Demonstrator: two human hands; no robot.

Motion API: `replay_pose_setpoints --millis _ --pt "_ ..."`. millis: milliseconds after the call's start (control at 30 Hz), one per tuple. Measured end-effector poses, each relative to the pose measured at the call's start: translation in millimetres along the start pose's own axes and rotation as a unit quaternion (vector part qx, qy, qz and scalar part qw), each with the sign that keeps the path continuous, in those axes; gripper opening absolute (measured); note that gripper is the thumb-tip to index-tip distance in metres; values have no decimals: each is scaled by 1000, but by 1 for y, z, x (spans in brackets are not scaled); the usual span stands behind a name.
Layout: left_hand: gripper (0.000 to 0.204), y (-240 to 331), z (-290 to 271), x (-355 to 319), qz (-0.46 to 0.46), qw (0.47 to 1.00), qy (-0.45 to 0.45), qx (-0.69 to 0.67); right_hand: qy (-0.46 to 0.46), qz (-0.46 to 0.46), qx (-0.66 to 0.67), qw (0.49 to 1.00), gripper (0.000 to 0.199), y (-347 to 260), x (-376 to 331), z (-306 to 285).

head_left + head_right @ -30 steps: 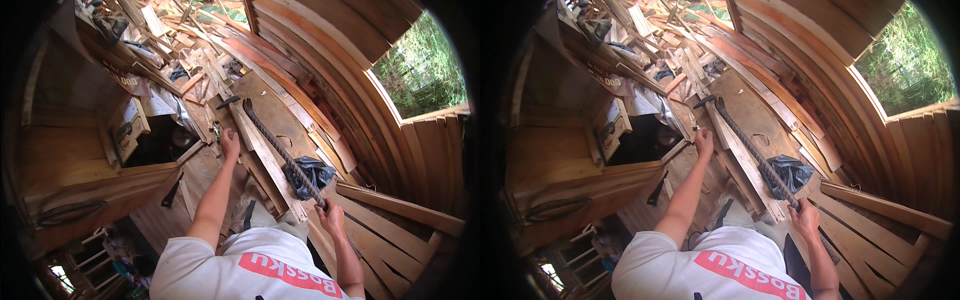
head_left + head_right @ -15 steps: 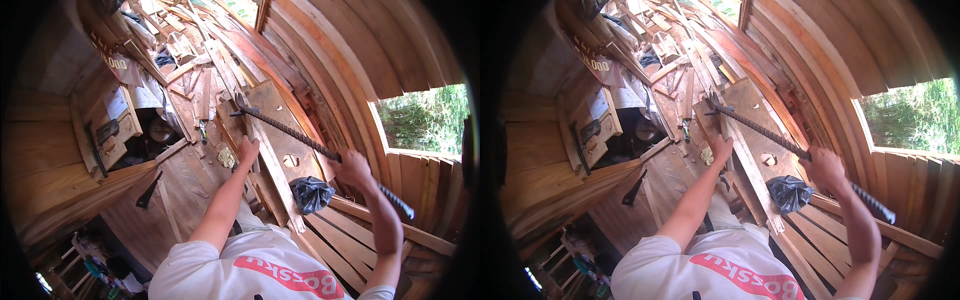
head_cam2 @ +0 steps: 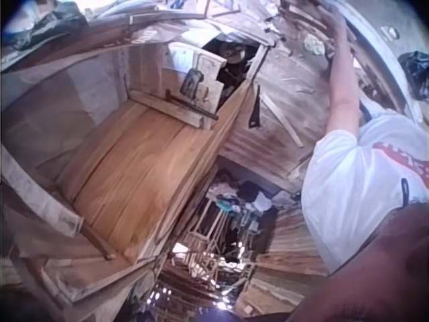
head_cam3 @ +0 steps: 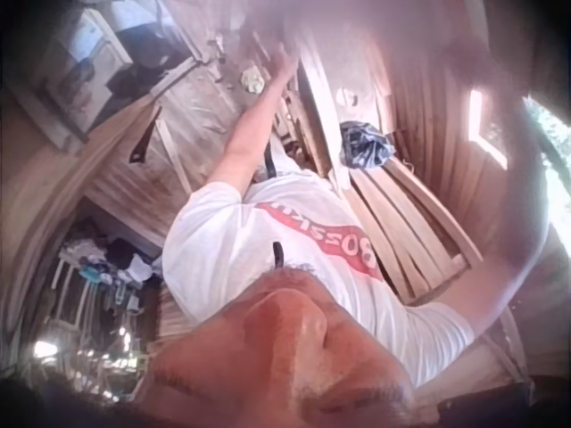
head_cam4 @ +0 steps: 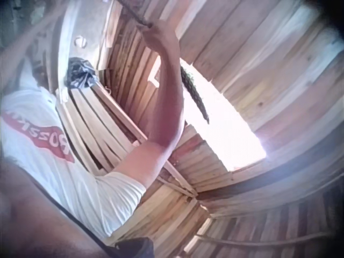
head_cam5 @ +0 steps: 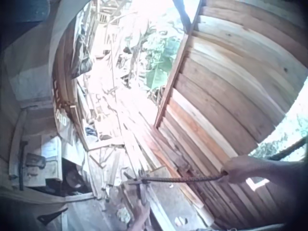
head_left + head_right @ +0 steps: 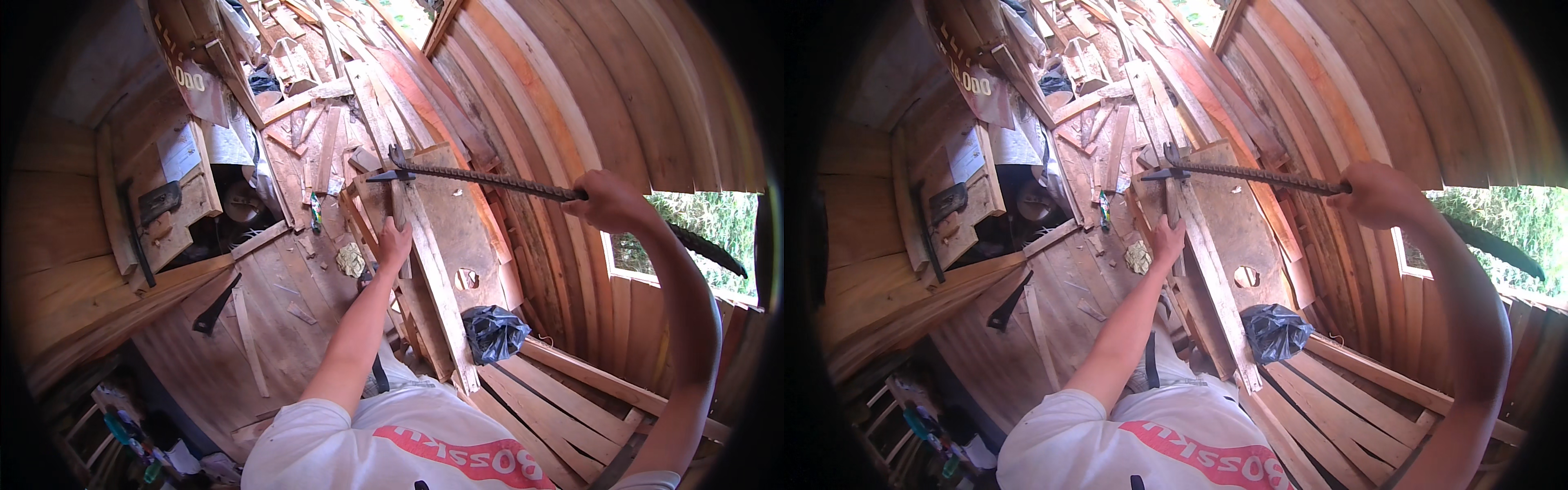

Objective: The person uses a crowbar to pry apart wooden planks and beams in a cluttered wooden structure. They repeatedly insert the tool into gaps, lever the wood to break connections, and pull out loose pieces of timber.

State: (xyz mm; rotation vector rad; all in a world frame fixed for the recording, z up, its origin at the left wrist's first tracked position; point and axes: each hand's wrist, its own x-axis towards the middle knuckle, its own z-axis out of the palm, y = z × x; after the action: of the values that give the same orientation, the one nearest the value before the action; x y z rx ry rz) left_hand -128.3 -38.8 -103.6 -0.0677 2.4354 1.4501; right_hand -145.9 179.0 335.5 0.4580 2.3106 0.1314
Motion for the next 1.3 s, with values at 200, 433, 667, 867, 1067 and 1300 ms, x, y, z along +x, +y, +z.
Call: replay_pose_setpoints --millis 200,433,667,867,1067,1300 --pt "38 29 -4 13 -20 1000 -1 2 55 -17 0 998 33 -1 -4 -6" --pt "38 42 6 35 -62 996 11 63 -4 2 -23 1000 37 -8 -5 -7" --pt "44 45 16 33 -120 992 15 47 82 -31 -12 996 29 -7 -21 25" --pt "38 3 46 38 27 988 134 -77 63 3 -36 997 24 -35 -40 35" --pt "35 -8 45 44 -9 990 91 -109 128 -5 -58 990 15 -57 -60 67" --pt "33 -25 49 52 -5 990 101 -99 145 28 7 989 16 -68 -67 99"
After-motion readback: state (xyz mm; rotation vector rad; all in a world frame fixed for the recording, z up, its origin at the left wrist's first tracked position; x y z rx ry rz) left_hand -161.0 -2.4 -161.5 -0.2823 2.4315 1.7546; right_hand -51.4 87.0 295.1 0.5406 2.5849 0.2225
